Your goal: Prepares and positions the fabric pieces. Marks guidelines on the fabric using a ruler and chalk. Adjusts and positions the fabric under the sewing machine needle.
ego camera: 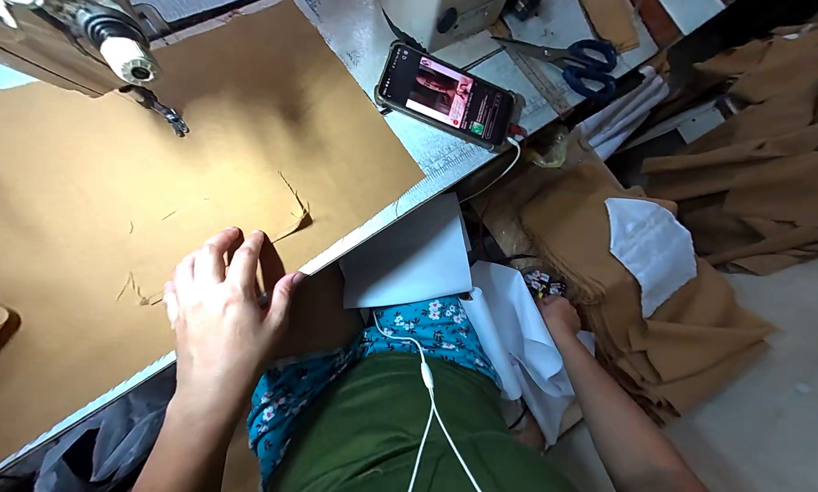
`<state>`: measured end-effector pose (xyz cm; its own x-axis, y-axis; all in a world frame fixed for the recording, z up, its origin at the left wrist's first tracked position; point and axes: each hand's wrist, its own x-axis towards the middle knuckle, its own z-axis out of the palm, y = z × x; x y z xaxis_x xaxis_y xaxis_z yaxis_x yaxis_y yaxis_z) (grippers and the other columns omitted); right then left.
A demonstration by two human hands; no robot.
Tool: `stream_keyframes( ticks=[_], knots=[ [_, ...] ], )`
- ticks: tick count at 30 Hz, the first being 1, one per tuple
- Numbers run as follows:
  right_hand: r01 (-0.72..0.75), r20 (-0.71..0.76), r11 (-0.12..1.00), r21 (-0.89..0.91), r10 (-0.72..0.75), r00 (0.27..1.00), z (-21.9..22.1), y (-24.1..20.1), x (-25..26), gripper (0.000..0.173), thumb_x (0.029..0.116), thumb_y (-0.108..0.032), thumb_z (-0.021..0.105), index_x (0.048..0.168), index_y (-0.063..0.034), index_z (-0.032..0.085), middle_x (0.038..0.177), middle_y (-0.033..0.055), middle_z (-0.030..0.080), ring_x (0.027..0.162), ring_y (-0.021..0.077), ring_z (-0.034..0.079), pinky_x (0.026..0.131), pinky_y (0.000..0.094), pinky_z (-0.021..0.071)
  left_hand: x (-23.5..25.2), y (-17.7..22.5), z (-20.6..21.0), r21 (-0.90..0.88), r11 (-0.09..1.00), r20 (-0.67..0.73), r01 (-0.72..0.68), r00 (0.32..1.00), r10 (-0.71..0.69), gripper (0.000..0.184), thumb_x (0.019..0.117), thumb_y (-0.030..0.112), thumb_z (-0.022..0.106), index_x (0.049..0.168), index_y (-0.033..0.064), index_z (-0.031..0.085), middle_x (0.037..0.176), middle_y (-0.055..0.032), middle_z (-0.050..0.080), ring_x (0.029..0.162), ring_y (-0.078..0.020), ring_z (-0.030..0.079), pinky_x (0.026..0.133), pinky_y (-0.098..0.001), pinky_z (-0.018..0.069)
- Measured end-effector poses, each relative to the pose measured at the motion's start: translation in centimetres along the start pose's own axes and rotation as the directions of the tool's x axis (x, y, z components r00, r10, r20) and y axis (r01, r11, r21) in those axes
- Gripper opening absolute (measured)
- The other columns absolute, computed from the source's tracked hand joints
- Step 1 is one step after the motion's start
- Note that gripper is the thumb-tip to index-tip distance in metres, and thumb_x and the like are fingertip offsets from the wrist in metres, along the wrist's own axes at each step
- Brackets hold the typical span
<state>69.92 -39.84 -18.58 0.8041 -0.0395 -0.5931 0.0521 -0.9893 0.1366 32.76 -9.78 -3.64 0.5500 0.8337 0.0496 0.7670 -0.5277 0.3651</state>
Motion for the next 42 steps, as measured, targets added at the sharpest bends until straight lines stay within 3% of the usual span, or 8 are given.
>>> stream_keyframes(
  ticks=[15,19,23,26,29,32,36,42],
  knots=[
    [0.298,-0.128,0.942,0.151,-0.280,0.951,-5.4,3.8,-2.3,0.037,0.0992,-0.006,0.063,0.126,0.0180,0.054,0.116,0.0402,0.063,0.109,0.0548,0.064,0.095,0.0679,0.0489,-0.2,0.6,2.0,-0.040,0.999,-0.172,-0.013,0.985,0.006,0.063,0.0973,0.053,0.052,0.129,0.0007,0.068,0.135,-0.0279,0.061,0.127,-0.0545,0.055,0.097,-0.0776,0.0393],
    [0.578,-0.106,0.730,0.365,-0.584,0.805,-10.4,-0.6,-6.0,0.048,0.0987,0.000,0.052,0.142,0.0146,0.037,0.099,0.0207,0.059,0.078,0.0238,0.065,0.071,0.0420,0.0572,-0.4,0.9,1.9,-0.019,1.000,-0.174,-0.002,0.985,-0.001,0.061,0.0965,0.052,0.053,0.130,0.0028,0.068,0.136,-0.0249,0.062,0.128,-0.0533,0.055,0.097,-0.0804,0.0362],
    [0.690,-0.308,0.435,0.579,-0.666,0.679,-16.1,-9.0,-8.6,0.020,0.1010,-0.010,0.034,0.115,-0.0013,0.045,0.081,-0.0082,0.053,0.065,-0.0006,0.059,0.067,0.0207,0.0559,-0.3,1.1,2.0,-0.032,0.999,-0.170,-0.005,0.986,-0.001,0.061,0.0963,0.052,0.054,0.130,0.0032,0.068,0.136,-0.0244,0.062,0.129,-0.0530,0.055,0.097,-0.0805,0.0362],
    [0.702,-0.459,0.479,0.527,-0.534,0.710,-19.2,-14.8,-7.2,0.041,0.1090,-0.034,0.044,0.125,0.0029,0.049,0.084,-0.0018,0.045,0.062,0.0020,0.050,0.062,0.0225,0.0506,-0.2,1.2,1.9,-0.040,0.999,-0.163,0.000,0.987,-0.007,0.058,0.0958,0.050,0.057,0.130,0.0031,0.069,0.137,-0.0243,0.062,0.129,-0.0529,0.055,0.096,-0.0807,0.0368],
    [0.543,-0.420,0.667,0.510,-0.357,0.834,-20.7,-18.4,-4.3,0.070,0.1054,-0.055,0.047,0.127,0.0111,0.055,0.104,0.0228,0.058,0.078,0.0229,0.051,0.075,0.0448,0.0457,-0.3,1.3,1.9,-0.033,0.999,-0.159,-0.009,0.987,0.003,0.058,0.0953,0.048,0.059,0.130,0.0025,0.068,0.137,-0.0244,0.061,0.130,-0.0530,0.054,0.096,-0.0813,0.0354],
    [0.449,-0.328,0.669,0.593,-0.308,0.893,-20.6,-19.7,-2.7,0.047,0.1050,-0.048,0.054,0.109,-0.0025,0.063,0.072,-0.0017,0.047,0.051,0.0035,0.038,0.050,0.0191,0.0366,-0.4,1.3,1.8,-0.029,0.999,-0.155,-0.012,0.988,0.007,0.056,0.0951,0.047,0.060,0.130,0.0030,0.068,0.137,-0.0238,0.062,0.130,-0.0526,0.054,0.097,-0.0819,0.0345],
    [0.356,-0.190,0.442,0.823,-0.377,0.907,-21.2,-19.1,-2.3,0.026,0.1070,-0.028,0.052,0.084,-0.0170,0.054,0.049,-0.0136,0.028,0.036,-0.0017,0.027,0.039,0.0131,0.0323,-0.5,1.3,1.7,-0.028,1.000,-0.151,-0.004,0.989,0.000,0.054,0.0949,0.044,0.062,0.130,0.0031,0.068,0.137,-0.0227,0.062,0.131,-0.0518,0.054,0.096,-0.0820,0.0350],
    [0.576,-0.376,0.510,0.639,-0.446,0.812,-23.7,-14.8,-4.2,0.019,0.1085,-0.024,0.049,0.101,-0.0116,0.062,0.060,-0.0122,0.036,0.045,-0.0023,0.033,0.046,0.0134,0.0326,-0.3,1.2,1.8,-0.037,0.999,-0.180,-0.021,0.984,0.014,0.052,0.0949,0.043,0.061,0.127,0.0037,0.070,0.136,-0.0226,0.063,0.133,-0.0526,0.052,0.097,-0.0840,0.0309]
  ],
)
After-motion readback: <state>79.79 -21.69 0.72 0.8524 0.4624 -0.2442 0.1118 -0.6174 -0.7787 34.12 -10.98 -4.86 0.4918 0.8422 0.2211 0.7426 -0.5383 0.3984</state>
